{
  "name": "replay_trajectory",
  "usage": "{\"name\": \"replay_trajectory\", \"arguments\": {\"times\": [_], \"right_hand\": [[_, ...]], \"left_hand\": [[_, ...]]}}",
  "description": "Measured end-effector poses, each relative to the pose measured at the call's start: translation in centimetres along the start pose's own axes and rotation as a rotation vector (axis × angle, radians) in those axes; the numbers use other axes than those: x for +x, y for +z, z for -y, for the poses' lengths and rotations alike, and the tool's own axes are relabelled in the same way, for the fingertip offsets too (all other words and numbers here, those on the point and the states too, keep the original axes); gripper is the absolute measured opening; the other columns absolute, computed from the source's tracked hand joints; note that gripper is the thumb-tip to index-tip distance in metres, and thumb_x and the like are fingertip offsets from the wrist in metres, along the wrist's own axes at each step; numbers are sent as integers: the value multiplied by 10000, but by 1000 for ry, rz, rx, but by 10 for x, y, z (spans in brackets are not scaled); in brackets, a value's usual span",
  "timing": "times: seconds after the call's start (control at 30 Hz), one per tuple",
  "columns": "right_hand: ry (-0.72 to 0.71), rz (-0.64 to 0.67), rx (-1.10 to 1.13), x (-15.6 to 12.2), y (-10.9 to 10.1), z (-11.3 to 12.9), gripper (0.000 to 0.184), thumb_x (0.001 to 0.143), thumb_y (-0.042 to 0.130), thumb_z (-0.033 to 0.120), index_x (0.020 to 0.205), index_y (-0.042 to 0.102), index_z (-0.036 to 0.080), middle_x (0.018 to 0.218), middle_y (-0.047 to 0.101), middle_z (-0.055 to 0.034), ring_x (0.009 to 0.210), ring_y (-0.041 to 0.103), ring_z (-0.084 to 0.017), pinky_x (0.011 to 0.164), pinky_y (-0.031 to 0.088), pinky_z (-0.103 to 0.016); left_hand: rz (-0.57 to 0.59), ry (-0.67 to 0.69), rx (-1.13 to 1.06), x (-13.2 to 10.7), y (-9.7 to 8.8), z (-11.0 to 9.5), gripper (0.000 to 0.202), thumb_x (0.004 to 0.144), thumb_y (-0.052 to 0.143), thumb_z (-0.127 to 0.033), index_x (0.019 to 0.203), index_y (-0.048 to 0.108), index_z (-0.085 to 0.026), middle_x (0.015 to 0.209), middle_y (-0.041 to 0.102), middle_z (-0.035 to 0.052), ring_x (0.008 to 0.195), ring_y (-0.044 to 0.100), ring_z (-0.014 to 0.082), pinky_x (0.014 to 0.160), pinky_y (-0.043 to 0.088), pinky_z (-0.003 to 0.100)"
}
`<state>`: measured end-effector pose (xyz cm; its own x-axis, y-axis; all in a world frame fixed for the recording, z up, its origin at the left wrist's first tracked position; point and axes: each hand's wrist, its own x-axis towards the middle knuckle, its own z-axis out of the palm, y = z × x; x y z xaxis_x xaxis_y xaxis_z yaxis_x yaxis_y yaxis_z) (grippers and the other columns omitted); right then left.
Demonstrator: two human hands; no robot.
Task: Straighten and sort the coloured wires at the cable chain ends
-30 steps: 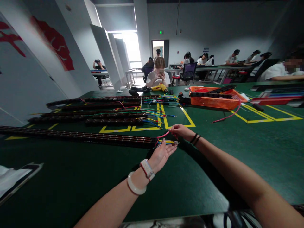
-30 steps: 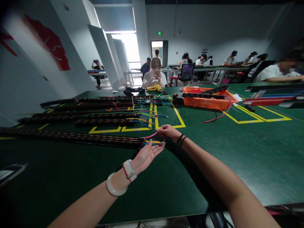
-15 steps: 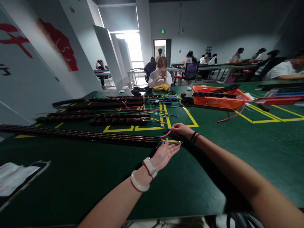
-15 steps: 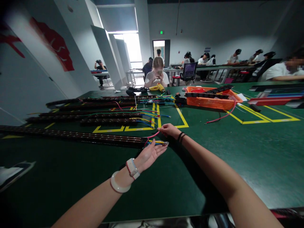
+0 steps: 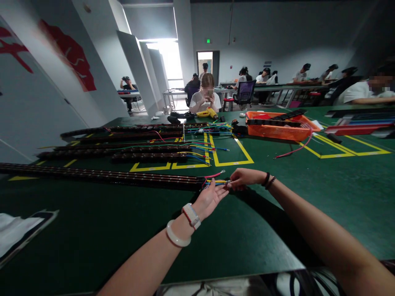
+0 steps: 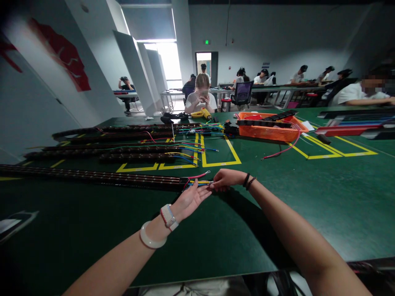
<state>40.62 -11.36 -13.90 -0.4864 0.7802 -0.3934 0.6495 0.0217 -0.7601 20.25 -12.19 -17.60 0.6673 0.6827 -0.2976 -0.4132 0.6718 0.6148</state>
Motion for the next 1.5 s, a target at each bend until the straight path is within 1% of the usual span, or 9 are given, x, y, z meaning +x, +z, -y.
{"name": "replay_trajectory", "arguments": {"times": [0.17,0.33,0.63,0.8,1.0,1.07,1.23,1.37,1.5], "right_hand": [[-39,-96,138,7,1,-10,509,729,573,627,726,618,120,565,553,18,480,485,-78,435,365,-193],[39,-303,327,20,6,-16,503,691,616,629,663,585,127,559,560,12,447,475,-72,415,382,-198],[67,-540,531,54,8,-7,352,700,710,453,696,634,108,547,569,12,479,509,-61,420,390,-162],[90,-486,417,42,9,-7,440,683,688,544,676,640,107,560,601,-9,462,528,-72,413,411,-172],[187,-406,209,13,11,-14,626,675,541,731,624,633,114,547,618,-45,416,546,-110,381,426,-215],[194,-326,194,5,11,-12,639,682,517,743,614,623,117,531,605,-33,394,527,-98,374,408,-208],[61,-103,283,-4,17,0,576,702,545,696,717,633,127,560,597,0,446,539,-86,395,395,-180],[61,-159,262,1,21,-1,550,681,588,674,723,637,127,541,579,11,416,510,-77,389,389,-182],[83,-365,160,9,24,-7,548,692,571,677,660,627,132,511,578,-1,396,488,-79,360,359,-187]], "left_hand": [[-4,2,4,0,-1,0,382,941,334,-320,1078,519,-14,1167,576,259,1094,579,247,1020,390,385],[4,-1,40,0,-1,0,378,942,327,-314,1003,543,-10,1062,625,266,1024,619,262,991,413,406],[25,15,50,2,-3,2,397,944,310,-328,946,565,-24,996,656,244,946,650,254,970,425,415],[1,10,41,1,-1,1,382,942,321,-318,945,566,-24,1011,649,250,963,644,251,972,424,410],[-13,0,29,1,0,1,368,944,320,-307,946,567,-35,1043,640,243,1005,628,249,986,416,405],[-12,3,29,2,-1,1,370,943,322,-312,954,570,-37,1042,643,236,1012,625,246,993,412,401],[-7,-3,34,3,-2,2,370,947,315,-302,1018,565,-40,1081,635,217,1031,615,234,1002,408,382],[-36,-6,18,1,0,0,368,943,324,-296,1055,542,-22,1159,584,252,1062,598,247,1001,410,386],[-31,-87,93,-3,1,-1,352,922,388,-312,1027,531,-8,1102,598,279,1007,623,278,969,429,433]]}}
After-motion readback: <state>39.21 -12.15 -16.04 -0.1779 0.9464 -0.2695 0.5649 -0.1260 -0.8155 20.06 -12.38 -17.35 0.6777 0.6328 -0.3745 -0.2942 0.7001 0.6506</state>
